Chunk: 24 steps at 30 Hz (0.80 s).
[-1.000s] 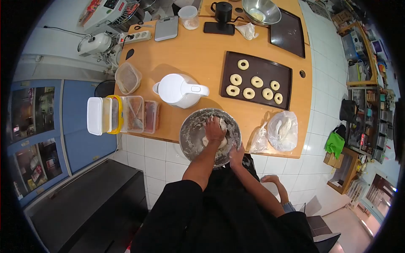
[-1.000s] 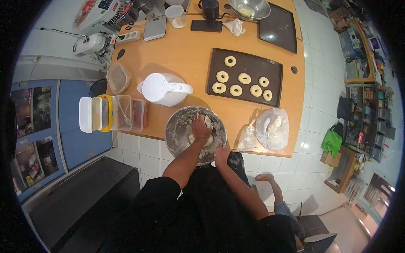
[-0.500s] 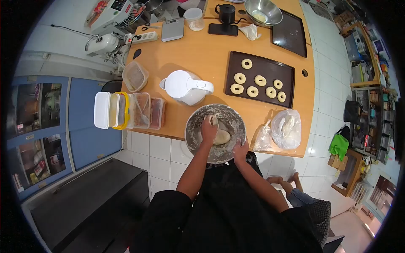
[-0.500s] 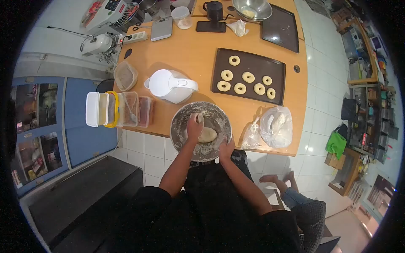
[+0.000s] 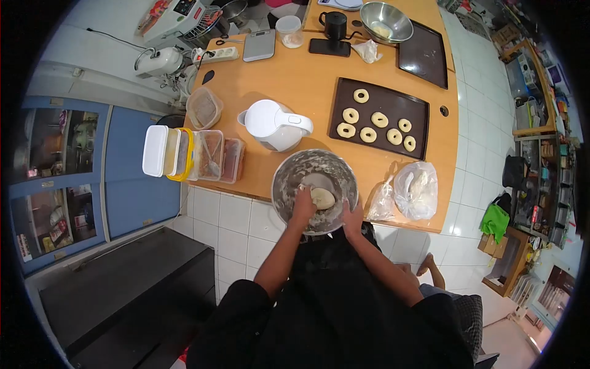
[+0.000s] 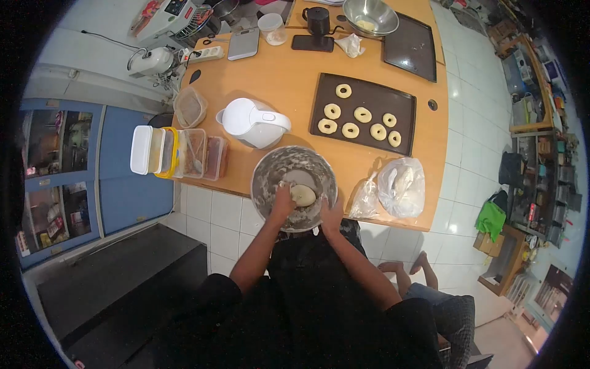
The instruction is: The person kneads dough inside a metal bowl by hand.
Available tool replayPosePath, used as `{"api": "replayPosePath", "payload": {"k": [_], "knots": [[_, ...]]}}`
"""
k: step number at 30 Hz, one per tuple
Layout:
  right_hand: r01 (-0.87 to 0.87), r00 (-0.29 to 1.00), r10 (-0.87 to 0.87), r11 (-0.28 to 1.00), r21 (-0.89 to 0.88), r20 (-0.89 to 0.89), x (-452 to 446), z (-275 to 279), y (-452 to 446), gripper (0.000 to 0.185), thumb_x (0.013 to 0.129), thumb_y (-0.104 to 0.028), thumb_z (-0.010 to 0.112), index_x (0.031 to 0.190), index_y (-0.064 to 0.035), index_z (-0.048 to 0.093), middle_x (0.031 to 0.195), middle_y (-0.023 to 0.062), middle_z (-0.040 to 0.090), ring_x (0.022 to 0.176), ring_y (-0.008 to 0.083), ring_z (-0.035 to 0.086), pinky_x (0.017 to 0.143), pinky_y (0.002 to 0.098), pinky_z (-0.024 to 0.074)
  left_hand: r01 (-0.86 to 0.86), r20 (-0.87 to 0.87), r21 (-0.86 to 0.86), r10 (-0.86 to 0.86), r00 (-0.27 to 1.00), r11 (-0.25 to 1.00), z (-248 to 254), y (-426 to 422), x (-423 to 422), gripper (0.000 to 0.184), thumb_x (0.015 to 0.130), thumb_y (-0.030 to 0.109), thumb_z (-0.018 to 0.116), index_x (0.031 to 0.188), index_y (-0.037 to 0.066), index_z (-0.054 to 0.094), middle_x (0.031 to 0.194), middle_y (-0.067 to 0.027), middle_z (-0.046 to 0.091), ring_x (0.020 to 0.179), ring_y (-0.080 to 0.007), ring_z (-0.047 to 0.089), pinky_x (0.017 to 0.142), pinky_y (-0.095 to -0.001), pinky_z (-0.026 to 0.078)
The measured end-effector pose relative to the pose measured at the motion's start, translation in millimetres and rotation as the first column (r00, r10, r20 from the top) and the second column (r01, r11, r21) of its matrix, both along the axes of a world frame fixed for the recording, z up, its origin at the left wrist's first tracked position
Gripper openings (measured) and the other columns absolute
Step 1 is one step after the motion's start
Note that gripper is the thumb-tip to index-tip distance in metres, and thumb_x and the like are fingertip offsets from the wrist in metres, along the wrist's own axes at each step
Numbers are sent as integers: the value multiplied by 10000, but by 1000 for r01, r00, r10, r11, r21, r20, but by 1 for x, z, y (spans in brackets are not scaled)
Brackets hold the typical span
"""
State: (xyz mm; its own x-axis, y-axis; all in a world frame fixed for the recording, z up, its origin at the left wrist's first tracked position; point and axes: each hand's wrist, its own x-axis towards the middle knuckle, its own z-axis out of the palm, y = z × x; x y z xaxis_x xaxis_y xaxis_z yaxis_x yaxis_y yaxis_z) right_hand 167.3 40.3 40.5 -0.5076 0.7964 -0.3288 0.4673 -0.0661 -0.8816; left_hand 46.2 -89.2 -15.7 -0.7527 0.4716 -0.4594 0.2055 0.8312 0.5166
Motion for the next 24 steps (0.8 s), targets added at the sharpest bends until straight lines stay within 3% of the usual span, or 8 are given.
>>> {"api": "replayPosePath", "payload": {"k": [4,5,8,12,15,18,21,24], "knots": [[-47,989,52,998,44,-135,-4,-6,25,411,946,-205,570,1278,20,484,1127,144,616,1042,252,581,926,355,437,125,10,144,-128,992,982,19,0,-21,548,631,2,682,1162,10,546,1078,-255,576,1079,-449,519,936,-481,427],[-39,972,-8,980,-195,-235,-9,-9,33,389,968,-216,545,1280,11,490,1115,104,613,1015,193,566,907,327,445,130,31,203,-139,990,970,11,-1,-27,525,619,-6,681,1131,26,572,1046,-246,591,1070,-439,531,908,-474,440],[4,951,-158,864,-504,-264,-6,-27,32,383,985,-221,523,1287,11,489,1123,88,608,1011,162,553,897,309,447,170,22,194,-178,984,966,5,-2,-30,503,628,19,689,1119,27,582,1032,-232,608,1031,-438,550,909,-473,446],[28,952,-156,901,-433,-263,-7,-34,26,378,997,-209,495,1299,18,492,1152,99,607,1033,172,548,920,315,433,193,7,110,-195,981,975,6,4,-18,497,618,19,702,1103,50,601,1040,-219,612,1039,-421,565,868,-437,473],[36,961,-116,952,-304,-251,-15,-18,21,352,1001,-162,469,1295,30,500,1185,130,608,1073,188,550,943,322,419,-129,-129,112,143,981,985,27,12,5,509,628,-2,696,1121,34,579,1058,-222,605,1031,-423,567,870,-441,473],[74,967,-137,958,-276,-216,-12,-15,19,345,996,-146,467,1287,34,509,1184,137,610,1077,194,555,950,327,416,-149,-25,-58,148,989,987,23,11,-1,518,643,-9,686,1143,24,554,1087,-224,589,1045,-430,554,862,-455,471],[90,966,-135,975,-203,-221,-8,-35,17,331,985,-129,475,1268,34,528,1161,145,622,1063,203,570,940,331,427,48,65,117,-56,996,992,31,-1,-15,490,667,-7,672,1141,31,557,1090,-218,580,1066,-429,535,883,-452,459],[83,966,-125,979,-186,-225,-5,-39,16,320,974,-117,487,1252,31,542,1134,151,633,1036,208,587,925,334,440,177,-39,296,-174,984,939,32,-14,-16,439,685,14,677,1112,53,581,1093,-204,575,1093,-416,513,914,-442,440]]}}
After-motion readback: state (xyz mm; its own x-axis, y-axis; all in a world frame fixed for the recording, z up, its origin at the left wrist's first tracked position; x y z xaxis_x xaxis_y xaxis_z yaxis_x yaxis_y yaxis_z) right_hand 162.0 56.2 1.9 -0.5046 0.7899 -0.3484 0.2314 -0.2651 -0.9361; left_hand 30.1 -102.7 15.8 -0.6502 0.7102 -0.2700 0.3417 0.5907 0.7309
